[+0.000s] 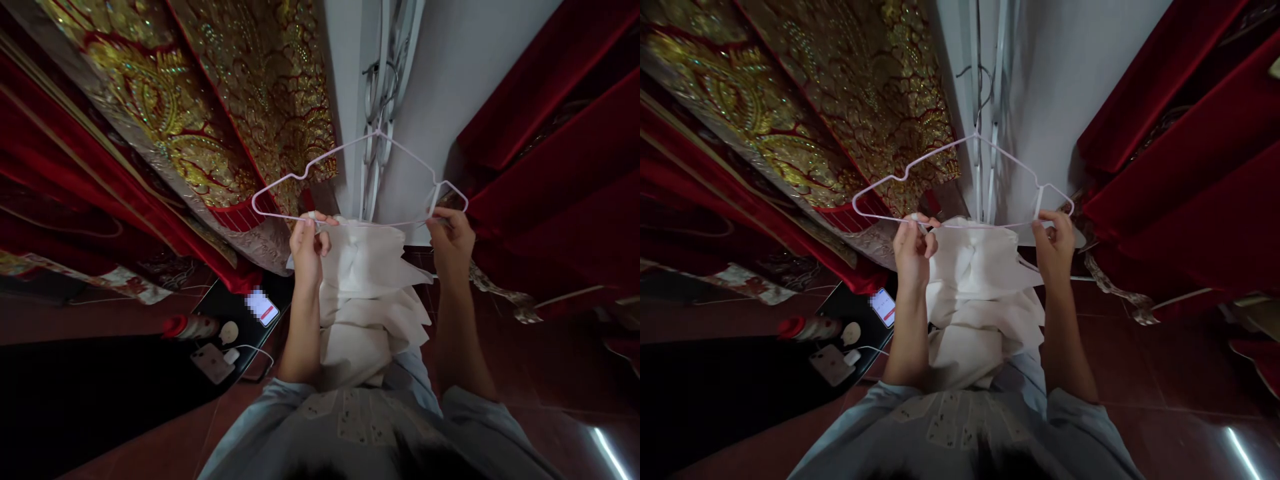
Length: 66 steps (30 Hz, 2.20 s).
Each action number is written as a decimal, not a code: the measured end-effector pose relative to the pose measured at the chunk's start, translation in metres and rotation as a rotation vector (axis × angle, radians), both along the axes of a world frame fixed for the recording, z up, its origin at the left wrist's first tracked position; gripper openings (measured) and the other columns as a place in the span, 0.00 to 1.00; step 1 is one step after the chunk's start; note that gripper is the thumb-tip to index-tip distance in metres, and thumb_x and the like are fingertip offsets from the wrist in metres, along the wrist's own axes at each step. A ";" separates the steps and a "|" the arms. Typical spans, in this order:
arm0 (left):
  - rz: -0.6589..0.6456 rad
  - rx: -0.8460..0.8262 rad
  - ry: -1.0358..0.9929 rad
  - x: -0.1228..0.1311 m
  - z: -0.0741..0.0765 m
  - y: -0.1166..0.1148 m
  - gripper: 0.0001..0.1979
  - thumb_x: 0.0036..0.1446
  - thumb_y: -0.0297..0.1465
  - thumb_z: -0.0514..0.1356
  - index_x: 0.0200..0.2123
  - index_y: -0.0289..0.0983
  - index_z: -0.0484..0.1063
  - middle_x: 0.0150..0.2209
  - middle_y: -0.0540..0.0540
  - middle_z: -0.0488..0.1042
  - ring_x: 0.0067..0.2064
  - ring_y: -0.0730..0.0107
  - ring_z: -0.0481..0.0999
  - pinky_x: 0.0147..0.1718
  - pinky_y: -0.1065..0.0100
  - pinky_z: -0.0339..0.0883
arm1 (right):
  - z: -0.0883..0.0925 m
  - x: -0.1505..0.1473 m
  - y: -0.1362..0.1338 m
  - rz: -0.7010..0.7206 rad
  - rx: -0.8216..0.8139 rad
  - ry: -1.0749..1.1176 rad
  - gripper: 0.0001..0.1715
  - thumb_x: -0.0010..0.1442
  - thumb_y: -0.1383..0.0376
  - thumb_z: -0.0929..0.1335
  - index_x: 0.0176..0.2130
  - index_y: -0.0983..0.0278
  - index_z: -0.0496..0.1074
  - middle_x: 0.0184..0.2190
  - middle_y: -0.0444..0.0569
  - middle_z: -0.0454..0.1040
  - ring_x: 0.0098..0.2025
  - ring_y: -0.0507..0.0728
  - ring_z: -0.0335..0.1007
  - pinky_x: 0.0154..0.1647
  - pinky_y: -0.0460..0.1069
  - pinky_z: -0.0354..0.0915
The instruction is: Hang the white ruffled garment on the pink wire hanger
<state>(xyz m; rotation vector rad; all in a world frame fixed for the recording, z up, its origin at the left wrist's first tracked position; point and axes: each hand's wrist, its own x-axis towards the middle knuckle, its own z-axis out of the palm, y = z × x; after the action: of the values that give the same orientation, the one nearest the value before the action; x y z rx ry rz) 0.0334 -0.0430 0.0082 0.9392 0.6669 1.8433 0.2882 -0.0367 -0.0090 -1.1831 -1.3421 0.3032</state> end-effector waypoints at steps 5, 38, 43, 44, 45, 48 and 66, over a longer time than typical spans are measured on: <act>0.049 0.003 0.031 0.001 -0.005 0.006 0.22 0.61 0.51 0.70 0.35 0.38 0.73 0.29 0.50 0.77 0.17 0.85 0.51 0.16 0.75 0.41 | 0.030 -0.008 0.003 0.112 -0.009 0.046 0.21 0.59 0.69 0.66 0.46 0.57 0.84 0.41 0.45 0.82 0.20 0.45 0.55 0.19 0.45 0.53; 0.435 0.243 0.497 -0.086 0.003 0.044 0.13 0.65 0.32 0.70 0.52 0.39 0.79 0.48 0.45 0.82 0.65 0.52 0.76 0.53 0.59 0.74 | 0.007 -0.022 -0.004 0.116 -0.019 0.029 0.18 0.59 0.60 0.75 0.32 0.58 0.62 0.28 0.38 0.71 0.21 0.47 0.54 0.22 0.46 0.51; 0.316 0.141 0.712 -0.082 0.021 0.071 0.25 0.49 0.32 0.79 0.51 0.39 0.79 0.56 0.39 0.78 0.64 0.50 0.75 0.67 0.52 0.66 | 0.007 -0.019 -0.007 0.110 0.068 -0.042 0.19 0.64 0.57 0.73 0.27 0.60 0.65 0.26 0.40 0.65 0.26 0.50 0.57 0.27 0.47 0.55; 0.329 0.120 0.744 -0.084 0.017 0.073 0.26 0.48 0.31 0.79 0.51 0.38 0.79 0.57 0.39 0.78 0.64 0.50 0.75 0.68 0.52 0.65 | 0.007 -0.017 -0.007 0.102 0.079 -0.042 0.19 0.65 0.55 0.73 0.27 0.60 0.66 0.26 0.40 0.65 0.26 0.50 0.58 0.28 0.48 0.55; 0.347 0.095 0.753 -0.088 0.013 0.075 0.27 0.47 0.30 0.79 0.50 0.37 0.79 0.56 0.38 0.78 0.63 0.51 0.76 0.67 0.53 0.66 | 0.006 -0.014 -0.006 0.095 0.083 -0.034 0.20 0.65 0.54 0.73 0.28 0.60 0.67 0.26 0.40 0.65 0.26 0.50 0.58 0.28 0.48 0.55; 0.320 0.003 0.660 -0.100 -0.002 0.070 0.25 0.47 0.29 0.79 0.48 0.35 0.79 0.49 0.39 0.79 0.55 0.55 0.79 0.58 0.59 0.73 | 0.006 -0.004 0.000 0.102 0.057 -0.004 0.21 0.66 0.50 0.72 0.29 0.59 0.68 0.26 0.41 0.65 0.27 0.51 0.60 0.29 0.48 0.55; 0.176 0.079 0.261 -0.073 0.029 0.056 0.16 0.55 0.35 0.77 0.45 0.41 0.81 0.41 0.47 0.82 0.40 0.66 0.81 0.37 0.67 0.73 | 0.001 -0.024 0.003 0.101 0.165 -0.057 0.22 0.67 0.57 0.72 0.25 0.60 0.64 0.26 0.42 0.62 0.29 0.52 0.58 0.29 0.49 0.54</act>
<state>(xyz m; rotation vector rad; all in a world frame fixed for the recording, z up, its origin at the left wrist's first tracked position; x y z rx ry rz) -0.0400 0.0134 0.0377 1.2199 0.8646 1.9299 0.2638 -0.0337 -0.0077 -0.9946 -1.4507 0.2271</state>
